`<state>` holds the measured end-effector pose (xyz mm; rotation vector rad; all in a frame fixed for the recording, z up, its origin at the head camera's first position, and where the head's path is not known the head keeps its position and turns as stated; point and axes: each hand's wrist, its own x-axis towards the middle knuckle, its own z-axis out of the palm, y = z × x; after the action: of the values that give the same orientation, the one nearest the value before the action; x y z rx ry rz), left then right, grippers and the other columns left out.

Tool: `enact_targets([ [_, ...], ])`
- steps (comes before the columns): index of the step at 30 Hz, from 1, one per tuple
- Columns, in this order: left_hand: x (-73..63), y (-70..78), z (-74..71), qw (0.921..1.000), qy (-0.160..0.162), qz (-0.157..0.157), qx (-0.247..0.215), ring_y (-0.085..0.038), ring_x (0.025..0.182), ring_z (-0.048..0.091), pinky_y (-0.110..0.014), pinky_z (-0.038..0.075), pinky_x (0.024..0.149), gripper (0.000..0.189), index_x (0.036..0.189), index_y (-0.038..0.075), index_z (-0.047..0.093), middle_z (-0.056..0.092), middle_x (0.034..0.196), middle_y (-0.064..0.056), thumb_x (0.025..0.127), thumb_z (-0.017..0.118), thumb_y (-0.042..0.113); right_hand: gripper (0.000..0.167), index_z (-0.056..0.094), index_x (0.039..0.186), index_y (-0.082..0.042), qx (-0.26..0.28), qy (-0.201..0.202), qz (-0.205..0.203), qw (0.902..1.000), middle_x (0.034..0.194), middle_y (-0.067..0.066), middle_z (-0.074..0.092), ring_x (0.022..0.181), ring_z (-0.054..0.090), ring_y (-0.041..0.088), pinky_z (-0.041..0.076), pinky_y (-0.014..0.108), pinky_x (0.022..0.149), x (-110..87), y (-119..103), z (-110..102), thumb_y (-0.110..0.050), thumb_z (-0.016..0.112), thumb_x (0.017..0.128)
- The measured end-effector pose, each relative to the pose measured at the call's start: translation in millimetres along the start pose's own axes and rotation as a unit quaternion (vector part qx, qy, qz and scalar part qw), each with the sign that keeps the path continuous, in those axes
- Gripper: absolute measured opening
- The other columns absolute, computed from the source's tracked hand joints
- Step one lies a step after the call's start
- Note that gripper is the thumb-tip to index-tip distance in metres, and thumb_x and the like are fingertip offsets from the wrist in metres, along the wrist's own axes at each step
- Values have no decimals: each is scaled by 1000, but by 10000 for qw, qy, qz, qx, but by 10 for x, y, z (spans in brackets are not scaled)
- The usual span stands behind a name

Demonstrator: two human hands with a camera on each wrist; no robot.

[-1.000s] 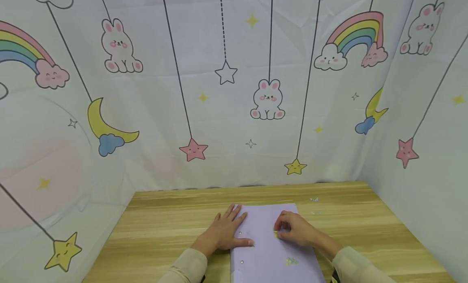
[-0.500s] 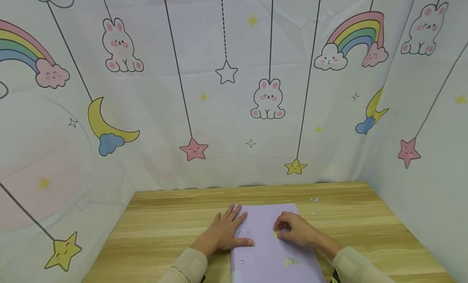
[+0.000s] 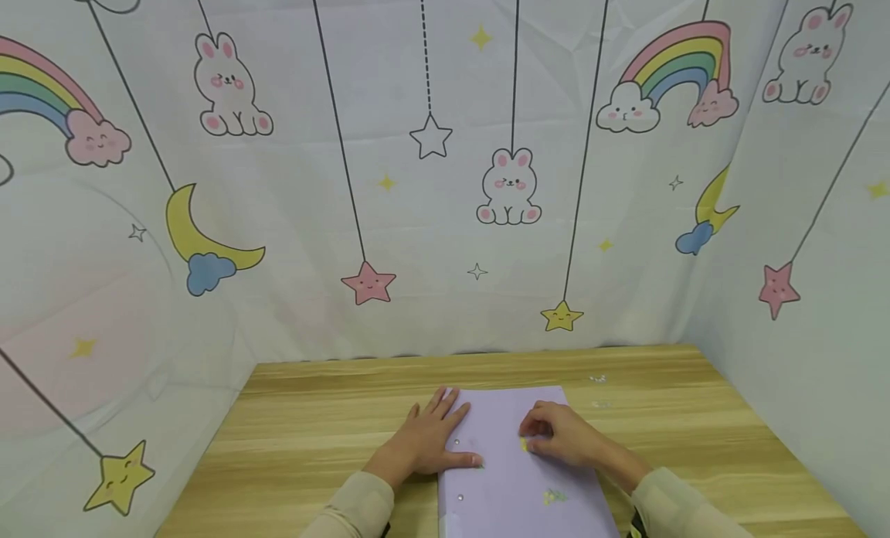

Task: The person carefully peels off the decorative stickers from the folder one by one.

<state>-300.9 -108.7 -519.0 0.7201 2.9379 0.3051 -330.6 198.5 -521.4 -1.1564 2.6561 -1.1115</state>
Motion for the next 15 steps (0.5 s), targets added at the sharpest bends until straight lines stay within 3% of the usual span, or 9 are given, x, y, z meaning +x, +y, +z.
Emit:
enact_targets([
  [15, -11, 6, 11, 10000, 31, -14, -57, -33, 163, 13, -68, 24, 122, 103, 167, 18, 37, 21, 176, -11, 90, 57, 84, 13, 78, 97, -13, -99, -115, -58, 9999, 92, -5, 65, 82, 58, 12, 51, 29, 74, 7, 2, -17, -5, 82, 88],
])
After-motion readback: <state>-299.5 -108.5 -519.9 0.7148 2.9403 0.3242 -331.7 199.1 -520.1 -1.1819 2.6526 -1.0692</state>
